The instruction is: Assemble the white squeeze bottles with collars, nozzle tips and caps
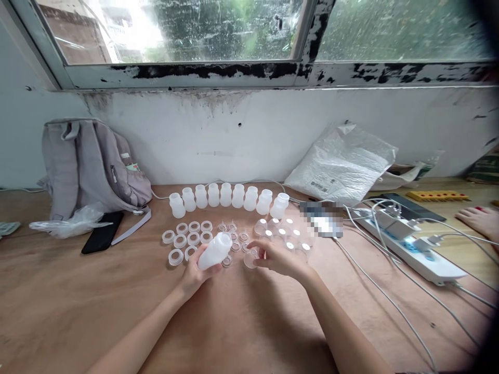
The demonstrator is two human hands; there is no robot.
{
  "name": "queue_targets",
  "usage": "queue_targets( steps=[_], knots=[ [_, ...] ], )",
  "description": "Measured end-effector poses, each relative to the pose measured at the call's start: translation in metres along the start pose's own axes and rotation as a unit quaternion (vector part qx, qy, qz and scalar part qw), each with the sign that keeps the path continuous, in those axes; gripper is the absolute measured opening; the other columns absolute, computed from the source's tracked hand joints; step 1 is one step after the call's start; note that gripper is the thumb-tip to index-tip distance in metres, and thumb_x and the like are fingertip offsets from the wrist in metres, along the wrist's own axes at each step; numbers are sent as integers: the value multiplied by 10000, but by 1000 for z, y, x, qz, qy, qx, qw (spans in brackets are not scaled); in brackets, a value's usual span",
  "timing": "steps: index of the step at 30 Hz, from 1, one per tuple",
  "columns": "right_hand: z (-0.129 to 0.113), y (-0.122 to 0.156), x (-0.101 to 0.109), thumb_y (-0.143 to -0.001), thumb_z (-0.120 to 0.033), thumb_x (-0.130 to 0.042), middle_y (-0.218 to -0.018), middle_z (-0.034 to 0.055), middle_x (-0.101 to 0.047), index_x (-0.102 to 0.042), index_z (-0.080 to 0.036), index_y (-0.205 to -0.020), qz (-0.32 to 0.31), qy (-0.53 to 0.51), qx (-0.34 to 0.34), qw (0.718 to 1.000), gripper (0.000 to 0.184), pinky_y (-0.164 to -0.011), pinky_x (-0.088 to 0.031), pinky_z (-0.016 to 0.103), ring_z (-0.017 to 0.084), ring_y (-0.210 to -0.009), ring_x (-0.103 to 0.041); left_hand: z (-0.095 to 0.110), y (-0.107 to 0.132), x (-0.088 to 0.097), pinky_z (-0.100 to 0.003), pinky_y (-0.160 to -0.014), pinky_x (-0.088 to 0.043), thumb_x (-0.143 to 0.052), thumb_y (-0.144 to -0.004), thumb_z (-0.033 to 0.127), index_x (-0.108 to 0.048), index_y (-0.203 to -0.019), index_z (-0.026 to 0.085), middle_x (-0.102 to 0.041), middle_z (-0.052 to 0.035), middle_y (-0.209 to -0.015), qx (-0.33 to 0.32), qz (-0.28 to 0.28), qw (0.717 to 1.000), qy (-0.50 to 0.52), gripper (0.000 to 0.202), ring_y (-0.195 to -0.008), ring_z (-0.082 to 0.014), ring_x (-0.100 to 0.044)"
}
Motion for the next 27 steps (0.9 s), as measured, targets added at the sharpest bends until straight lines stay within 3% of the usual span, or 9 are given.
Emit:
queue_targets(
  steps=[4,7,10,15,22,27],
  knots=[
    [-9,-2,-2,-724,-285,-571,-663,-17,-537,-557,-252,-1013,23,-14,36,999,291,-536,-365,240,126,-580,-503,8,1,2,-234,-613,-394,-710,-582,313,-562,-952,156,-558,-24,-812,-21,5,1000,21,429,-728,-162,-496],
    [-23,1,14,-754,-379,-551,-637,-24,-509,-547,-228,-984,99,-92,68,989,275,-517,-371,238,116,-558,-480,7,0,4,-245,-633,-391,-703,-588,311,-565,-959,165,-562,-24,-821,-9,18,999,28,422,-744,-174,-497],
    [-28,6,34,-751,-430,-549,-676,-18,-498,-527,-213,-961,185,-209,82,957,302,-484,-392,230,105,-548,-477,6,0,6,-249,-637,-391,-708,-576,312,-572,-944,175,-566,-18,-822,-5,28,999,27,416,-744,-176,-500],
    [-24,11,45,-732,-434,-568,-697,8,-539,-539,-192,-925,249,-341,92,902,311,-476,-446,246,121,-563,-506,4,0,3,-254,-635,-388,-707,-572,327,-566,-935,161,-565,-17,-803,-1,15,999,34,423,-730,-170,-507],
    [-26,16,48,-746,-385,-571,-877,43,-568,-545,-206,-936,277,-445,119,844,263,-527,-492,271,140,-659,-551,2,-2,2,-263,-675,-396,-686,-602,333,-564,-945,157,-570,-36,-856,6,-3,1000,-23,404,-778,-187,-517],
    [-29,7,31,-723,-380,-602,-828,31,-567,-537,-194,-911,230,-460,88,853,273,-499,-477,252,141,-649,-572,-1,-5,8,-272,-697,-404,-658,-614,331,-536,-971,166,-543,-42,-903,7,2,998,-55,412,-814,-192,-511]
  ],
)
Point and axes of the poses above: each hand's wrist, its own y-axis away from the middle knuckle, its own x-axis out of the back of the hand, z = x × y, the point moved 8 cm from there along -y, towards the middle knuckle
